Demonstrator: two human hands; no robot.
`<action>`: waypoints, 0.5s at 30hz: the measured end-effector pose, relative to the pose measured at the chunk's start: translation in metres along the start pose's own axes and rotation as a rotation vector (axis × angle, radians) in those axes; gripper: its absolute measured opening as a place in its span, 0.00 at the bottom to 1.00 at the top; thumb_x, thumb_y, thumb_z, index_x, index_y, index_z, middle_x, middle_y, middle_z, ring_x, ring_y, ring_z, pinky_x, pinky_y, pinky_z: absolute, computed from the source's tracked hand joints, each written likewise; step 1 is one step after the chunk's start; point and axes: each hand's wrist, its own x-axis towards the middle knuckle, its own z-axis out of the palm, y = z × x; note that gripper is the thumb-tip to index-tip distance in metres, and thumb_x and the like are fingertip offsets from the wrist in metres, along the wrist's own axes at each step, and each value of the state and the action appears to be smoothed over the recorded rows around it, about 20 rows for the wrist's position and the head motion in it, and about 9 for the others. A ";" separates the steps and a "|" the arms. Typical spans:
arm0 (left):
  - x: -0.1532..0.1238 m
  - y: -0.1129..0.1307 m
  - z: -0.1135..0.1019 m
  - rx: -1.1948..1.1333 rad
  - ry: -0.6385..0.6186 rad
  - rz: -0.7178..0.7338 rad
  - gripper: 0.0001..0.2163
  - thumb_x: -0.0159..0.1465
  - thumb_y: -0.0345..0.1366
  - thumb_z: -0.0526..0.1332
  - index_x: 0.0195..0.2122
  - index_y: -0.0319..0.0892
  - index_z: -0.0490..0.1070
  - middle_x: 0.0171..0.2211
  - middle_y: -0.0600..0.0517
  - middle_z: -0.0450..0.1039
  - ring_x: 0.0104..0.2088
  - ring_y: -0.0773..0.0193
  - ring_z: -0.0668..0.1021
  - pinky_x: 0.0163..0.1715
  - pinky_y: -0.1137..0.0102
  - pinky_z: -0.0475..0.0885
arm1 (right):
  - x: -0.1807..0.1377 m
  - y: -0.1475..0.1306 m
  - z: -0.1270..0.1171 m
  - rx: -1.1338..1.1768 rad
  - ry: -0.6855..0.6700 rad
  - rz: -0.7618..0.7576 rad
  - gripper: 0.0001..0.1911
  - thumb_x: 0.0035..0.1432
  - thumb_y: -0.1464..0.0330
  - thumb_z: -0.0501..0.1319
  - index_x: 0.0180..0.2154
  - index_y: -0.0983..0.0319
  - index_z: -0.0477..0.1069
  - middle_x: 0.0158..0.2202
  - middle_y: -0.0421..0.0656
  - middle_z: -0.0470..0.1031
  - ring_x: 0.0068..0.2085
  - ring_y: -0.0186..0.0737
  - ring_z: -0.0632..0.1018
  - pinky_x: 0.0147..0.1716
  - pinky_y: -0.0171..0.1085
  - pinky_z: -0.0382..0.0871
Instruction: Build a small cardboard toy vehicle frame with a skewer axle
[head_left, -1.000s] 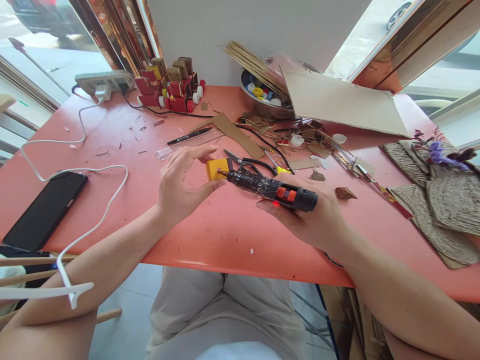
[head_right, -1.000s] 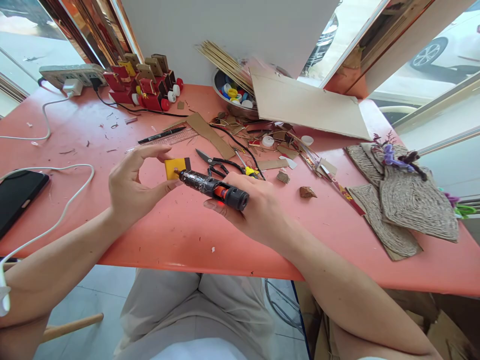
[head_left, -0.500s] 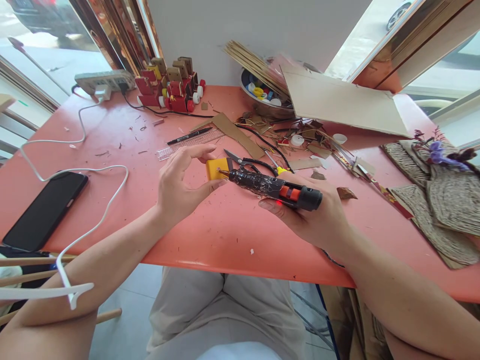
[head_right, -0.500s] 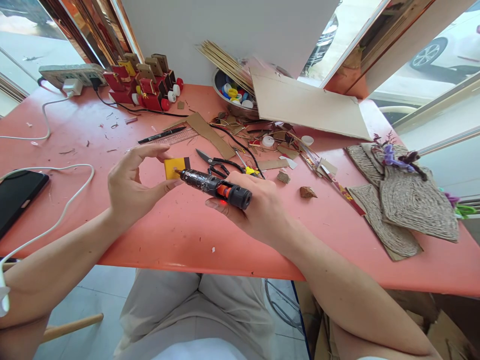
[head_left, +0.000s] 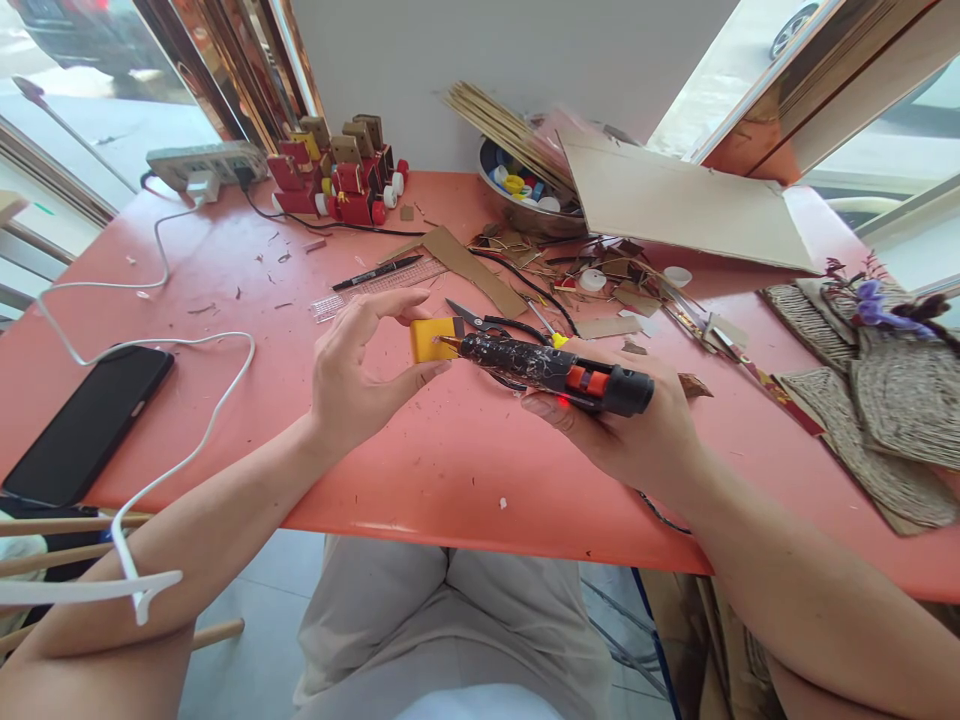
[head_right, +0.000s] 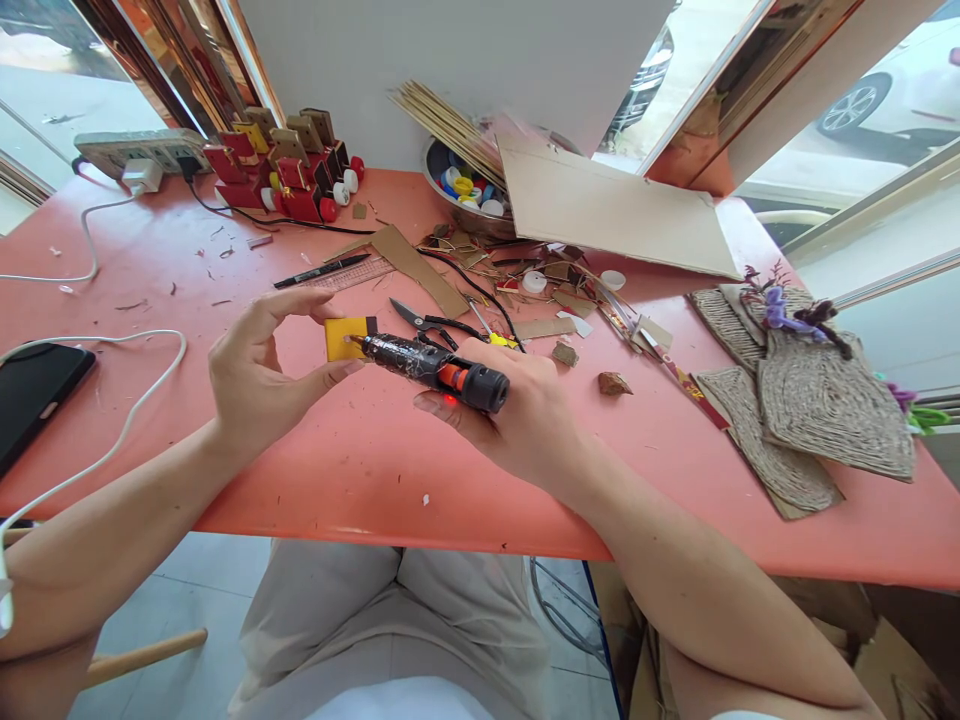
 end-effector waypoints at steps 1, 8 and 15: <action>0.000 0.000 0.000 0.000 0.001 0.008 0.21 0.62 0.48 0.74 0.53 0.49 0.76 0.43 0.51 0.83 0.42 0.59 0.82 0.51 0.58 0.78 | 0.000 -0.001 0.000 0.002 0.001 -0.002 0.16 0.73 0.54 0.58 0.34 0.56 0.66 0.26 0.40 0.72 0.25 0.40 0.72 0.25 0.40 0.59; 0.001 0.001 -0.003 0.046 -0.042 -0.056 0.23 0.60 0.48 0.75 0.53 0.49 0.76 0.43 0.51 0.82 0.44 0.57 0.82 0.54 0.57 0.77 | 0.000 -0.005 0.001 0.019 -0.071 0.066 0.18 0.71 0.52 0.60 0.32 0.55 0.65 0.25 0.39 0.71 0.25 0.41 0.72 0.26 0.40 0.60; 0.003 0.004 -0.006 0.033 -0.072 -0.048 0.20 0.62 0.49 0.74 0.53 0.53 0.76 0.42 0.52 0.82 0.44 0.55 0.82 0.56 0.55 0.75 | -0.004 -0.005 0.003 0.028 -0.024 0.049 0.18 0.70 0.51 0.60 0.34 0.55 0.68 0.28 0.40 0.75 0.25 0.39 0.73 0.26 0.38 0.62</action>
